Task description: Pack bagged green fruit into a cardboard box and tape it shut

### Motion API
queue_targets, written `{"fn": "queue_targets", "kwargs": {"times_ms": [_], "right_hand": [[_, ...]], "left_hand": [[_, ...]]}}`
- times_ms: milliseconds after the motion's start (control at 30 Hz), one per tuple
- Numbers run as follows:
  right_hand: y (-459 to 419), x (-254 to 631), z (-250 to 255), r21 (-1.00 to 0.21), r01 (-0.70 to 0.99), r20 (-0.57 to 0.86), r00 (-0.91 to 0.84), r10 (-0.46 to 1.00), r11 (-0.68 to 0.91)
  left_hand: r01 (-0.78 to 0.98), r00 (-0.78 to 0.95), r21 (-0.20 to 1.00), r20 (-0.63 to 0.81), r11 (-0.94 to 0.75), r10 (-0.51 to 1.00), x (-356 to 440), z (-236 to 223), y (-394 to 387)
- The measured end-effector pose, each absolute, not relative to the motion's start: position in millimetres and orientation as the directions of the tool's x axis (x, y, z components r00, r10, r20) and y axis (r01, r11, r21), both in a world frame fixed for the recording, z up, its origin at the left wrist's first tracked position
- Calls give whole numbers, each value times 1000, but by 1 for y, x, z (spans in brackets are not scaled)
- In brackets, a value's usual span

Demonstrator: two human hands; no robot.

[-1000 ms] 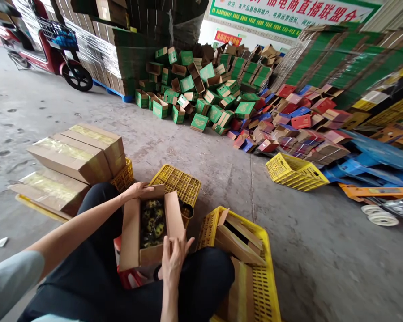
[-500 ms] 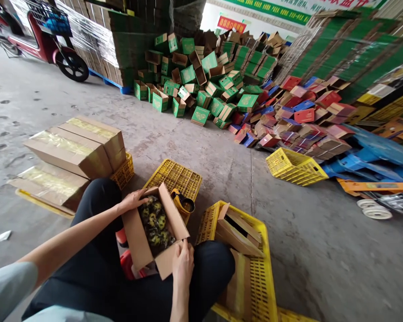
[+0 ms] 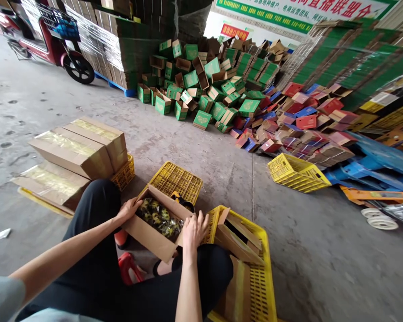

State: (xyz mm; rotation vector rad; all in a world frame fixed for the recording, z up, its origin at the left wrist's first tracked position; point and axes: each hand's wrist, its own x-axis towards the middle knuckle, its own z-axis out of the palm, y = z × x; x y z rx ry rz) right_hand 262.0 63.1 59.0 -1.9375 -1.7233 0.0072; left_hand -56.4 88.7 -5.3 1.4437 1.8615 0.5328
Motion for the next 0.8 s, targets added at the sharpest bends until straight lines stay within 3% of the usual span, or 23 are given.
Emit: {"fn": "queue_targets", "kwargs": {"times_ms": [133,300,467,567,667,800], "right_hand": [[55,265,58,-166,985,437,123,891,-54],[46,279,53,-126,984,511,174,842,-127],[37,274,49,-58,998,384,58,921,-38],[24,260,31,-109,994,368,28,929,13],[17,246,2,-239,970,388,48,921,50],[27,235,-28,-375,927,293,129,947,-10]], "left_hand": [[629,-164,732,-206,263,965,-52,-12,82],[629,-182,763,-39,147,983,-46,-22,85],[670,-76,740,143,-56,987,-45,-27,89],[641,-56,764,133,-67,989,-45,-28,90],[600,-77,799,116,-47,990,-44,-29,91],[562,-110,827,82,-6,990,-45,-28,95]]}}
